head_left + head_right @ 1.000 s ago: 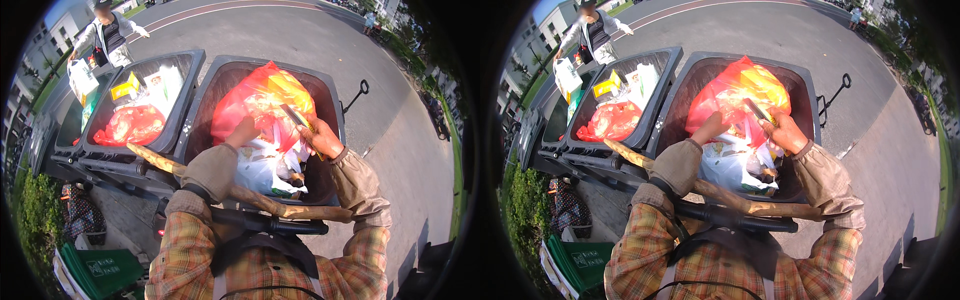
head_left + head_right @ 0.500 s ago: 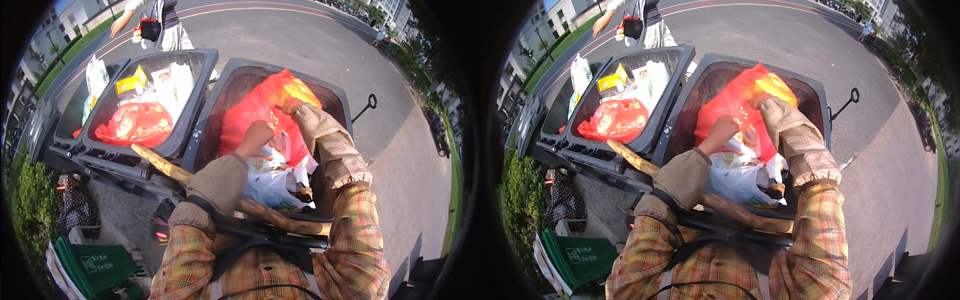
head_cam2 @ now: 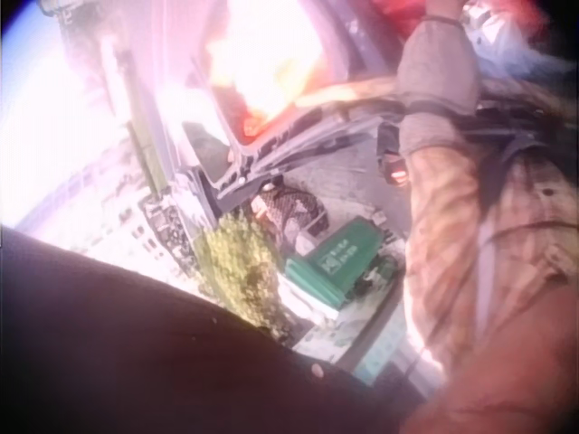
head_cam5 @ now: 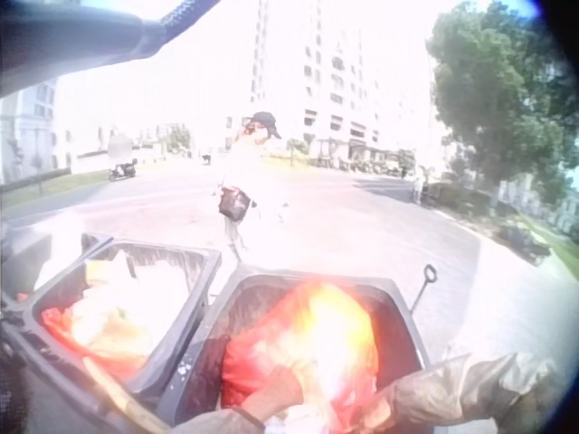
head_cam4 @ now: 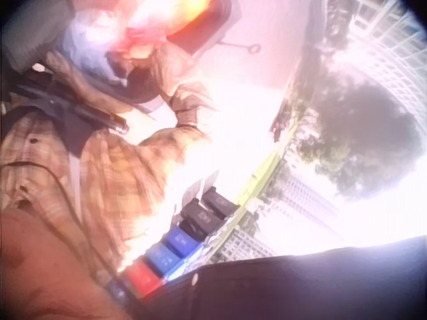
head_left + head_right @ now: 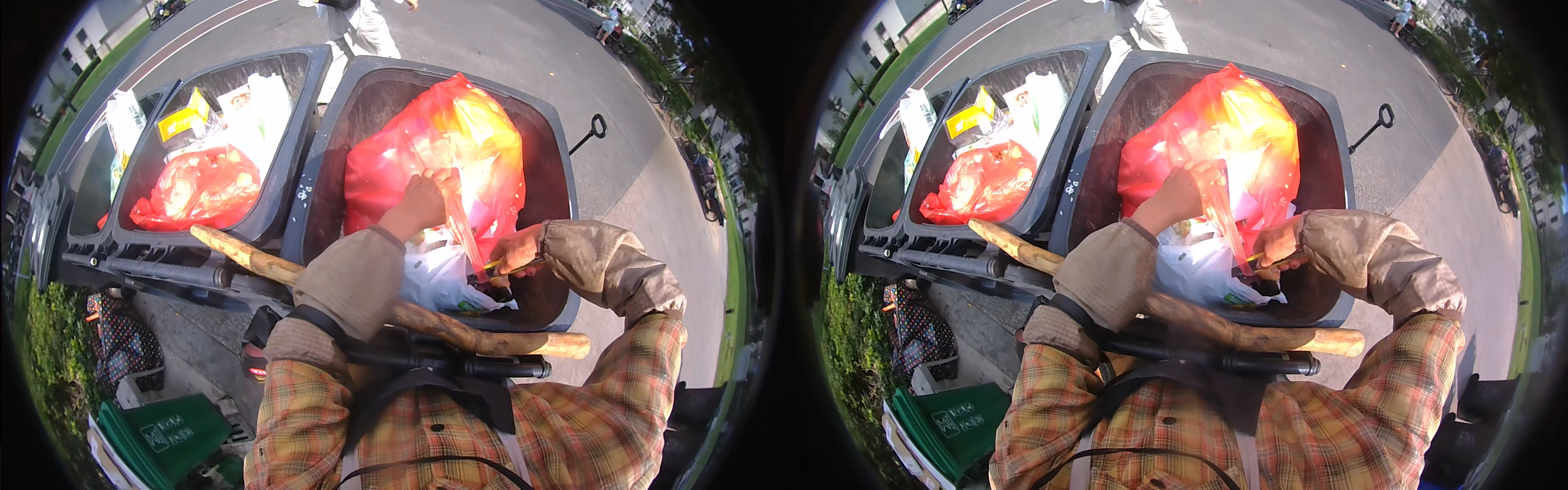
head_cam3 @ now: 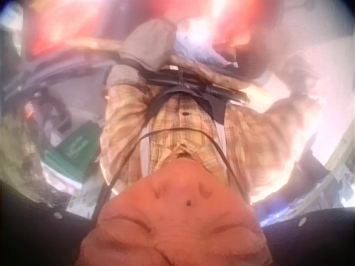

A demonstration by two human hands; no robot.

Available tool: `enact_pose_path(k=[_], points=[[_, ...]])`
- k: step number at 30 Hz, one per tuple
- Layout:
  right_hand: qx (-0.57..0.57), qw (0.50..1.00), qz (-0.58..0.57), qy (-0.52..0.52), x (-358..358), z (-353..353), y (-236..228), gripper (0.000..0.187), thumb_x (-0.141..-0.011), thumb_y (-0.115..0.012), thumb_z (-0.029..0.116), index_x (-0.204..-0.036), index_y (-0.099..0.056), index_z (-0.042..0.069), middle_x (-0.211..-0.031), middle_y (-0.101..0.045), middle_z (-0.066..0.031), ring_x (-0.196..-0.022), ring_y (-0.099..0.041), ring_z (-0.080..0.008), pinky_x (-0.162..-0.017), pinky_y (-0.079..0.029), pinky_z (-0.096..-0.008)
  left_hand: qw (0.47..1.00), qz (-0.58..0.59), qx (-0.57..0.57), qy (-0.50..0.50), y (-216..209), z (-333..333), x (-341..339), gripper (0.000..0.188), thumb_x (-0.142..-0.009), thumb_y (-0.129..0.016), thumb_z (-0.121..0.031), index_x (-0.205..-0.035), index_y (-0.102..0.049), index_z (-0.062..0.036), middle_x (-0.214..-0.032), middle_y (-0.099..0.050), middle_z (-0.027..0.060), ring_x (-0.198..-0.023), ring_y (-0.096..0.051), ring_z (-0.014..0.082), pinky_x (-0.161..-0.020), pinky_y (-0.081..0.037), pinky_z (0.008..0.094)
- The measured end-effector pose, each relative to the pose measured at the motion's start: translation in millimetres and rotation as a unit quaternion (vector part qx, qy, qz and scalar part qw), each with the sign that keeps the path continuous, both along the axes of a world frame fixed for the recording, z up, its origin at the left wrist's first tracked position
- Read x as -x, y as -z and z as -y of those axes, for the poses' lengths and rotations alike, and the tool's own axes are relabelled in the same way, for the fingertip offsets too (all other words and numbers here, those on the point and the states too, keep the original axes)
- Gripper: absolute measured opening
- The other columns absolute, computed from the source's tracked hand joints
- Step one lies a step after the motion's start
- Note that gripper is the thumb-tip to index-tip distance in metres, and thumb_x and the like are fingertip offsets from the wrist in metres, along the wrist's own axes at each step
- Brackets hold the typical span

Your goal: The person sorts through trash bags in a dumpster using a utility knife to cut open bags and extract plastic containers. They place the retrieved containers into a blue recycling bin.

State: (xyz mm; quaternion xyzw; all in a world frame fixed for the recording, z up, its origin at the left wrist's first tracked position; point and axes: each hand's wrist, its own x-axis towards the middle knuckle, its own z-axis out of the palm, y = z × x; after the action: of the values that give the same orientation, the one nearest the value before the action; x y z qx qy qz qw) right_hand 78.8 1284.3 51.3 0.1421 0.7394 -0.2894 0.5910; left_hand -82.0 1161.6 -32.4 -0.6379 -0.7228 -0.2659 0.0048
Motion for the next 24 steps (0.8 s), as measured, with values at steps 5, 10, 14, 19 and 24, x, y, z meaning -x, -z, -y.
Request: enact_pose_path(k=[5, 10, 14, 19, 24], points=[[-0.032, 0.994, -0.088, 0.049, -20.8, -6.4, -21.2, 0.021, -0.084, -0.051, 0.023, -0.096, -0.054, 0.005, -0.059, -0.049, -0.0019, -0.051, -0.049, -0.0116, -0.045, -0.040, -0.0291, 0.995, -0.015, 0.074, 0.061, 18.1, 3.8, -13.5, 0.044, -0.072, -0.060, -0.028, -0.114, -0.055, -0.0147, -0.105, -0.058, 0.0067, -0.100, -0.051, 0.0281, -0.086, -0.040, 0.0418], [-0.141, 0.863, -0.484, -0.029, -27.1, -31.5, -49.9, 0.031, -0.075, -0.065, 0.017, -0.098, -0.052, 0.002, -0.078, -0.059, -0.0168, -0.072, -0.059, -0.0302, -0.065, -0.044, -0.0366, 0.976, -0.082, 0.172, -0.106, 3.9, 4.4, 0.1, 0.024, -0.076, -0.056, -0.031, -0.089, -0.067, -0.0152, -0.089, -0.063, 0.0067, -0.094, -0.055, 0.0260, -0.073, -0.045, 0.0390], [-0.264, 0.720, -0.621, 0.162, 10.7, -37.6, -25.5, 0.044, -0.068, -0.072, 0.023, -0.097, -0.048, -0.001, -0.080, -0.058, -0.0216, -0.077, -0.059, -0.0335, -0.067, -0.045, -0.0390, 0.957, 0.030, 0.045, -0.286, -36.6, 17.5, 33.2, 0.023, -0.074, -0.056, -0.029, -0.082, -0.067, -0.0106, -0.075, -0.063, 0.0113, -0.078, -0.060, 0.0282, -0.067, -0.046, 0.0394], [-0.337, 0.662, -0.648, 0.165, 89.1, -25.8, 22.4, 0.045, -0.066, -0.071, 0.024, -0.097, -0.047, 0.002, -0.088, -0.056, -0.0199, -0.081, -0.059, -0.0356, -0.068, -0.046, -0.0419, 0.934, 0.267, -0.118, -0.206, -58.4, 30.9, 32.0, 0.023, -0.070, -0.056, -0.023, -0.062, -0.057, -0.0019, -0.056, -0.051, 0.0146, -0.051, -0.052, 0.0211, -0.049, -0.039, 0.0367], [-0.406, 0.656, -0.621, 0.140, 118.5, -30.9, 44.6, 0.053, -0.065, -0.071, 0.025, -0.104, -0.043, 0.003, -0.107, -0.047, -0.0190, -0.087, -0.057, -0.0363, -0.071, -0.047, -0.0428, 0.868, 0.424, -0.222, -0.134, -54.2, 30.5, 35.4, 0.028, -0.064, -0.059, -0.014, -0.050, -0.039, -0.0007, -0.046, -0.029, 0.0009, -0.044, -0.031, 0.0051, -0.040, -0.025, 0.0282]])
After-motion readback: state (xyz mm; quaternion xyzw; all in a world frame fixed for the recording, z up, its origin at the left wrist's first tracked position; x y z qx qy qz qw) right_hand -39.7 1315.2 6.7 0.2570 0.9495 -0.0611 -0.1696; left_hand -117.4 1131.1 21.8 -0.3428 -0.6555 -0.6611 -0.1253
